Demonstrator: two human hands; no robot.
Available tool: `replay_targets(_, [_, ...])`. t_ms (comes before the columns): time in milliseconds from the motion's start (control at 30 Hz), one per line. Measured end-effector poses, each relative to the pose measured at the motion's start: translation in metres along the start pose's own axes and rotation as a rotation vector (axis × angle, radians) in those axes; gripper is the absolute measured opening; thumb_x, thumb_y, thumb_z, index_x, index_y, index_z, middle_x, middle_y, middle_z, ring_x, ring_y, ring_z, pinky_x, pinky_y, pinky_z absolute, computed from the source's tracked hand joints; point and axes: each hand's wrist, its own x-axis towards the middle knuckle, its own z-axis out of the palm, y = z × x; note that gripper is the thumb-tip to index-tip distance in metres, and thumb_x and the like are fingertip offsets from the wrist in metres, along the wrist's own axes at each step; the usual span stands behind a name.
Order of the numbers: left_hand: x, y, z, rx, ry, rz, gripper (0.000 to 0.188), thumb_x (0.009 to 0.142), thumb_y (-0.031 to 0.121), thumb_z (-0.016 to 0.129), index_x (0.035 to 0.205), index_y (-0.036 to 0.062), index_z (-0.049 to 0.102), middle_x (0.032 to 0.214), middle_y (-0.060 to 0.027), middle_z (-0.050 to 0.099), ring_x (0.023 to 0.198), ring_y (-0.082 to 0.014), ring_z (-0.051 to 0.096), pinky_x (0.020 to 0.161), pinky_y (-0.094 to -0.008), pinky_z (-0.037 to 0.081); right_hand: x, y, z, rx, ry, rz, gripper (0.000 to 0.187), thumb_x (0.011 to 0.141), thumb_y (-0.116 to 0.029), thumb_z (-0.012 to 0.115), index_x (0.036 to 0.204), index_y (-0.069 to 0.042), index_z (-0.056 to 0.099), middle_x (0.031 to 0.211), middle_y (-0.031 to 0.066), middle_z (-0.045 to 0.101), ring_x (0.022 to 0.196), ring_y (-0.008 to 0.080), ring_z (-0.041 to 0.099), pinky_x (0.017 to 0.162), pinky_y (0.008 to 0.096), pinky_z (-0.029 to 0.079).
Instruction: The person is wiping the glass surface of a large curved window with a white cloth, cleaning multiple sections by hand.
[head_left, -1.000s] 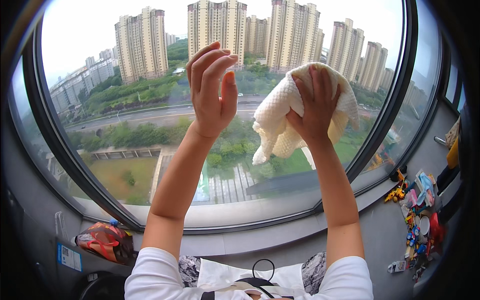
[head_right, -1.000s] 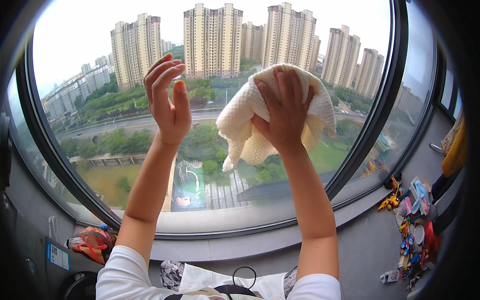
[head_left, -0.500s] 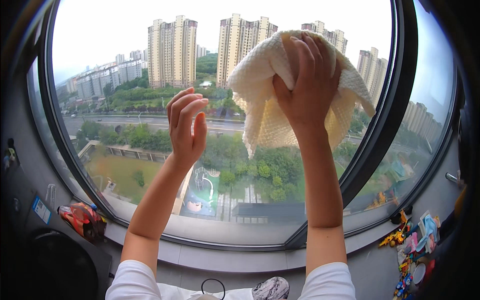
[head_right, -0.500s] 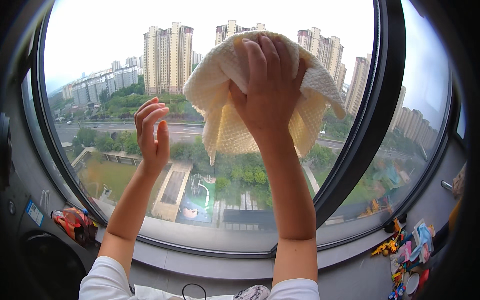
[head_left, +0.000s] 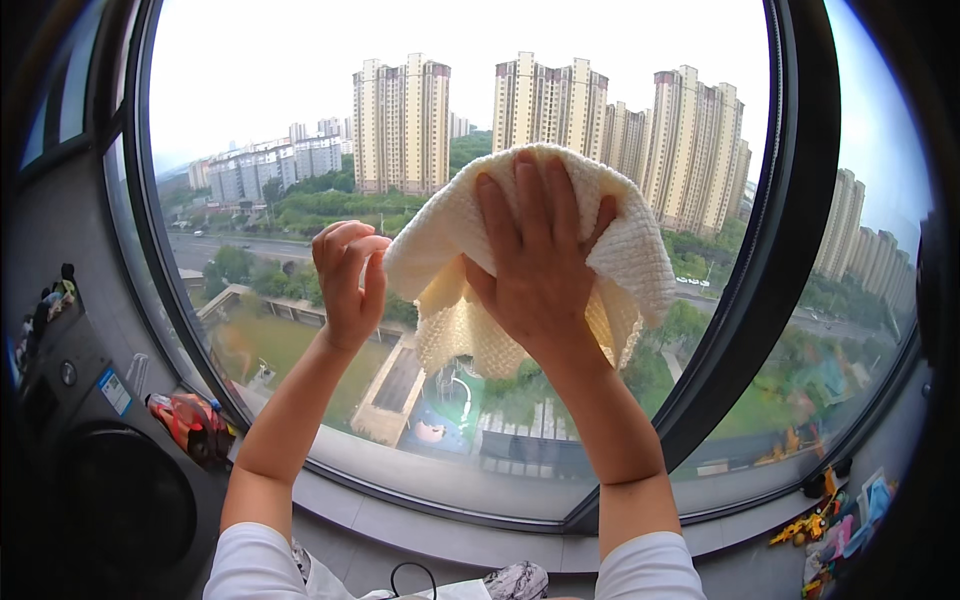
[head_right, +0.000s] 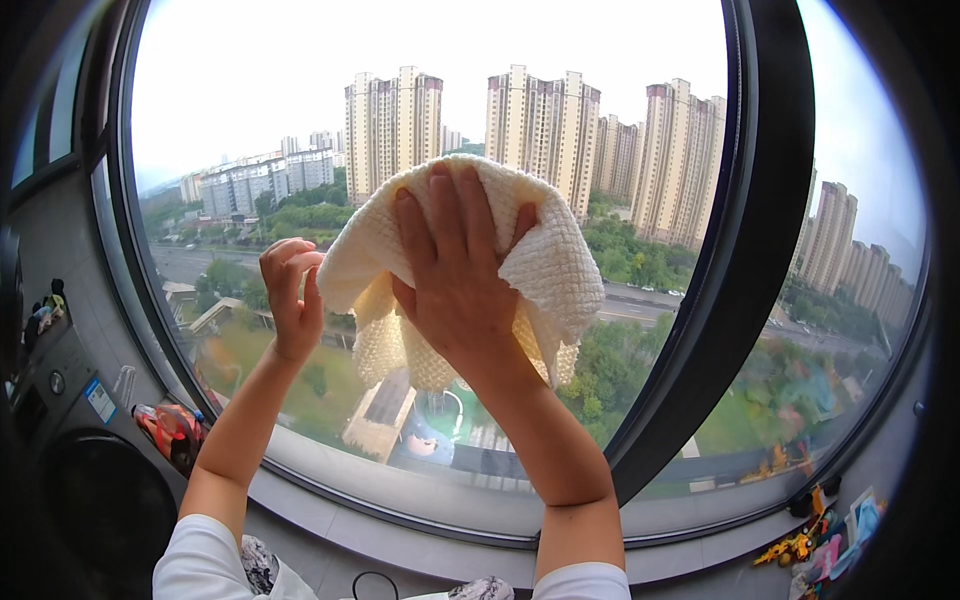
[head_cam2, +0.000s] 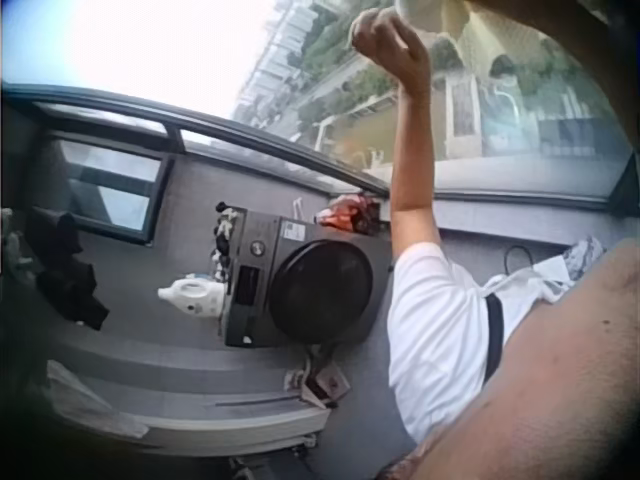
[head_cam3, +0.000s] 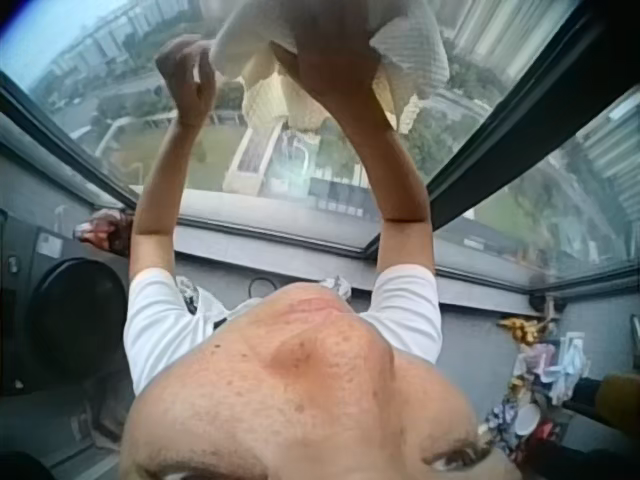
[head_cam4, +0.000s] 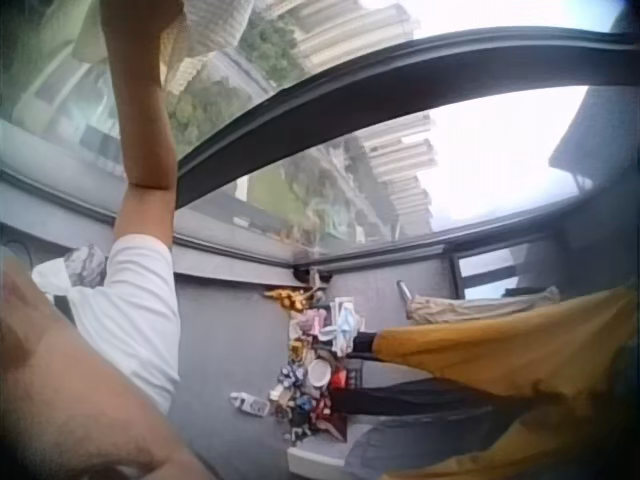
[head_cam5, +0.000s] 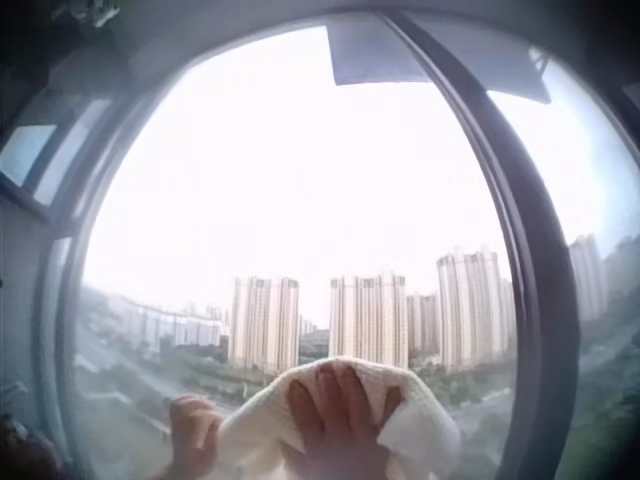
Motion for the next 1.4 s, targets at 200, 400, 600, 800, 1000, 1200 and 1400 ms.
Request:
replay_targets(200, [0.053, 0.005, 0.027, -0.148, 0.110, 0.063, 0.014, 0.081, -0.003, 0.054, 0.091, 0.0056, 0.057, 0.092, -0.0102, 0.056, 0.090, -0.0263, 0.052, 0.082, -0.0363, 0.039, 0.021, 0.024, -0.004, -0.157, 0.107, 0.013, 0.057, 0.075, -0.029, 0.065, 0.128, -0.016, 0.049, 0.135, 0.0074, 0.044, 0.129, 0.0294, 0.037, 0.102, 0.0650, 0.015])
replay_targets(400, [0.056, 0.009, 0.046, -0.243, 0.128, 0.081, 0.017, 0.079, 0.001, 0.059, 0.094, 0.0070, 0.058, 0.096, -0.0088, 0.057, 0.095, -0.0266, 0.052, 0.083, -0.0364, 0.038, 0.091, 0.054, -0.007, -0.372, 0.204, -0.016, 0.050, 0.080, -0.029, 0.059, 0.128, -0.016, 0.049, 0.133, 0.0070, 0.048, 0.128, 0.0276, 0.038, 0.099, 0.0580, 0.025])
replay_targets(600, [0.061, 0.017, 0.041, -0.238, 0.101, 0.079, 0.016, 0.079, 0.009, 0.059, 0.095, 0.0106, 0.058, 0.099, -0.0065, 0.057, 0.100, -0.0266, 0.052, 0.086, -0.0379, 0.035, 0.154, 0.115, -0.019, -0.380, 0.414, -0.027, 0.052, 0.076, -0.031, 0.060, 0.123, -0.013, 0.049, 0.128, 0.0098, 0.050, 0.125, 0.0307, 0.040, 0.097, 0.0597, 0.030])
replay_targets(800, [0.056, 0.013, 0.040, -0.253, 0.078, 0.109, 0.014, 0.080, 0.010, 0.058, 0.094, 0.0104, 0.058, 0.098, -0.0052, 0.057, 0.100, -0.0254, 0.053, 0.086, -0.0370, 0.035, 0.085, 0.112, -0.038, -0.559, 0.257, 0.130, 0.053, 0.077, -0.031, 0.055, 0.126, -0.013, 0.047, 0.128, 0.0098, 0.049, 0.126, 0.0303, 0.039, 0.099, 0.0561, 0.028])
replay_targets(1000, [0.056, 0.016, 0.041, -0.225, 0.074, 0.108, 0.010, 0.082, 0.006, 0.056, 0.091, 0.0083, 0.059, 0.097, -0.0073, 0.058, 0.101, -0.0273, 0.053, 0.087, -0.0387, 0.036, 0.125, 0.155, -0.045, -0.634, 0.370, 0.027, 0.052, 0.079, -0.037, 0.054, 0.126, -0.014, 0.047, 0.128, 0.0058, 0.049, 0.125, 0.0268, 0.040, 0.098, 0.0557, 0.029])
replay_targets(1200, [0.054, 0.013, 0.041, -0.204, 0.115, 0.106, 0.008, 0.081, 0.006, 0.058, 0.089, 0.0083, 0.060, 0.095, -0.0063, 0.059, 0.099, -0.0259, 0.055, 0.085, -0.0365, 0.038, 0.160, 0.183, -0.055, -0.451, 0.324, 0.104, 0.048, 0.079, -0.038, 0.054, 0.121, -0.014, 0.051, 0.125, 0.0062, 0.052, 0.123, 0.0279, 0.042, 0.101, 0.0516, 0.030])
replay_targets(1400, [0.058, 0.008, 0.043, -0.212, 0.162, 0.138, 0.007, 0.081, 0.002, 0.058, 0.087, 0.0060, 0.060, 0.091, -0.0086, 0.059, 0.094, -0.0269, 0.056, 0.084, -0.0369, 0.041, 0.101, 0.176, -0.072, -0.427, 0.359, 0.107, 0.047, 0.077, -0.031, 0.057, 0.120, -0.011, 0.052, 0.127, 0.0116, 0.050, 0.122, 0.0315, 0.043, 0.100, 0.0456, 0.036])
